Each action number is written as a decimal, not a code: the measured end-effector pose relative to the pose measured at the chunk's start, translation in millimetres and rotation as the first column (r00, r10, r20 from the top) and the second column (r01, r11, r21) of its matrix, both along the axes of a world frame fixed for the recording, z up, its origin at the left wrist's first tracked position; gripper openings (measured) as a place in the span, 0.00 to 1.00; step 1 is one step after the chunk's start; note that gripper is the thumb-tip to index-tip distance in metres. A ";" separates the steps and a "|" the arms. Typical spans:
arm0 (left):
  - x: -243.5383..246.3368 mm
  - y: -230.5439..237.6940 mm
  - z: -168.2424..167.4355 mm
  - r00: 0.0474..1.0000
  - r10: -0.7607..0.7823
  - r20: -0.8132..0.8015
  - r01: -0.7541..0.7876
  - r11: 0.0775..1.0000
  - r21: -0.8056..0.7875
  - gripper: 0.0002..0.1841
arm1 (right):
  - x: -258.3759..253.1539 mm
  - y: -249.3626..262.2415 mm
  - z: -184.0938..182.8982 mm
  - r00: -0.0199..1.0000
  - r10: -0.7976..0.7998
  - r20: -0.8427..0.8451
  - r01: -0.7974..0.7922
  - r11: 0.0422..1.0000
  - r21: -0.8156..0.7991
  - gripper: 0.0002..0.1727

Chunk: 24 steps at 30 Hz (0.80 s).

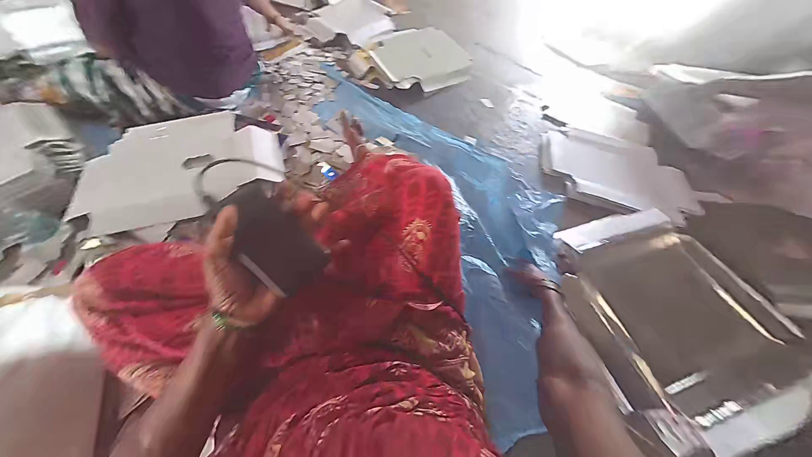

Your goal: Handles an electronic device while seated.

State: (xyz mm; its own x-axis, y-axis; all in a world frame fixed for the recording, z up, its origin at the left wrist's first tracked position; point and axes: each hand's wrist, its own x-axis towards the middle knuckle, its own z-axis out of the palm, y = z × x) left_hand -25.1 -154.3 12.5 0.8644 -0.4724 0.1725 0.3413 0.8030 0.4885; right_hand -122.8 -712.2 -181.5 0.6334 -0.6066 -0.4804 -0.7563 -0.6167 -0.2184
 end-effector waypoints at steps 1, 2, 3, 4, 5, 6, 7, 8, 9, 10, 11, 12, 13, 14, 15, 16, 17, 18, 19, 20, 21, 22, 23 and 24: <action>-0.1 -9.6 7.1 0.999 -0.036 0.003 0.036 0.999 -0.031 0.33 | 0.6 -4.3 4.9 0.999 -0.021 0.047 0.020 1.000 0.019 0.41; 0.1 -19.5 14.5 0.997 -0.075 0.001 0.075 0.996 -0.045 0.34 | 0.3 -9.2 9.2 0.993 -0.054 0.104 0.049 0.997 0.052 0.41; 0.6 -29.0 21.6 0.994 -0.112 0.000 0.112 0.993 -0.043 0.35 | -2.0 -13.2 11.7 0.977 -0.112 0.181 0.091 0.989 0.117 0.41; 1.0 -38.4 28.3 0.989 -0.151 -0.003 0.150 0.988 -0.026 0.35 | -6.8 -16.0 12.4 0.945 -0.200 0.261 0.142 0.964 0.225 0.41; 2.2 -49.1 34.6 0.981 -0.192 0.004 0.192 0.981 -0.008 0.34 | -11.6 -17.8 15.0 0.890 -0.321 0.325 0.192 0.908 0.372 0.41; 4.5 -61.9 41.3 0.974 -0.226 0.000 0.226 0.974 0.005 0.33 | -15.7 -21.6 17.9 0.815 -0.453 0.362 0.224 0.821 0.525 0.41; 7.9 -76.1 47.8 0.965 -0.262 -0.019 0.262 0.965 0.013 0.32 | -18.8 -25.3 19.6 0.733 -0.569 0.374 0.233 0.726 0.648 0.39; 11.8 -90.7 53.4 0.957 -0.289 -0.034 0.290 0.957 0.032 0.32 | -20.6 -28.9 18.7 0.663 -0.654 0.366 0.224 0.638 0.737 0.38; 14.7 -106.0 58.3 0.953 -0.298 -0.054 0.302 0.951 0.073 0.32 | -22.1 -29.9 17.9 0.615 -0.706 0.351 0.206 0.574 0.792 0.39; 18.4 -122.0 61.8 0.950 -0.303 -0.081 0.311 0.943 0.120 0.32 | -22.0 -27.5 18.7 0.585 -0.736 0.341 0.193 0.535 0.823 0.41; 21.7 -139.0 62.7 0.946 -0.303 -0.112 0.319 0.932 0.173 0.32 | -22.8 -24.3 19.4 0.569 -0.752 0.333 0.184 0.511 0.840 0.44; 26.1 -156.3 60.2 0.942 -0.304 -0.145 0.330 0.920 0.214 0.31 | -24.0 -21.5 19.8 0.558 -0.761 0.330 0.169 0.494 0.853 0.45; 30.2 -173.6 56.2 0.937 -0.303 -0.172 0.340 0.905 0.256 0.29 | -25.7 -19.6 21.3 0.557 -0.759 0.338 0.139 0.486 0.863 0.45; 34.2 -190.7 49.5 0.934 -0.293 -0.205 0.343 0.896 0.283 0.29 | -28.6 -18.4 22.5 0.556 -0.751 0.357 0.099 0.486 0.868 0.43; 36.8 -206.1 40.2 0.929 -0.283 -0.239 0.350 0.884 0.311 0.29 | -33.5 -17.2 22.6 0.556 -0.738 0.383 0.050 0.490 0.871 0.40; 37.9 -218.9 29.8 0.924 -0.267 -0.273 0.353 0.871 0.342 0.29 | -39.5 -13.8 24.1 0.568 -0.709 0.418 0.001 0.509 0.861 0.35; 38.2 -229.6 19.7 0.921 -0.248 -0.301 0.353 0.859 0.371 0.30 | -46.4 -7.9 30.5 0.594 -0.651 0.472 -0.044 0.559 0.828 0.30; 38.2 -237.9 9.3 0.918 -0.235 -0.321 0.355 0.847 0.396 0.30 | -54.3 -1.8 37.7 0.647 -0.539 0.539 -0.083 0.654 0.752 0.25; 37.9 -243.4 -0.8 0.915 -0.225 -0.335 0.357 0.837 0.415 0.30 | -61.1 5.3 43.8 0.707 -0.393 0.588 -0.086 0.777 0.624 0.23; 37.6 -246.4 -9.6 0.914 -0.213 -0.344 0.355 0.831 0.429 0.30 | -65.3 11.1 45.8 0.772 -0.235 0.591 -0.075 0.889 0.452 0.22; 37.5 -246.8 -17.4 0.913 -0.203 -0.353 0.354 0.826 0.439 0.30 | -66.6 16.0 41.1 0.822 -0.116 0.557 -0.068 0.952 0.299 0.23; 36.8 -245.5 -24.3 0.910 -0.195 -0.365 0.356 0.818 0.452 0.30 | -67.0 16.7 25.9 0.858 -0.048 0.512 -0.057 0.980 0.188 0.24; 36.3 -244.6 -30.0 0.908 -0.188 -0.374 0.359 0.808 0.466 0.29 | -67.3 16.2 10.8 0.891 -0.029 0.453 -0.034 0.991 0.129 0.27; 35.3 -244.5 -34.6 0.908 -0.181 -0.379 0.360 0.800 0.480 0.29 | -68.6 12.5 -5.5 0.918 -0.035 0.395 -0.006 0.995 0.101 0.29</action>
State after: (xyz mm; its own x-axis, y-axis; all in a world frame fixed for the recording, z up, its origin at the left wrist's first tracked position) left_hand 10.2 -398.9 -22.0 0.6518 -0.6331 -0.4175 0.7045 0.3017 0.6424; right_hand -191.4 -699.7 -187.0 0.7754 -0.5799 -0.2499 -0.6042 -0.5662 -0.5606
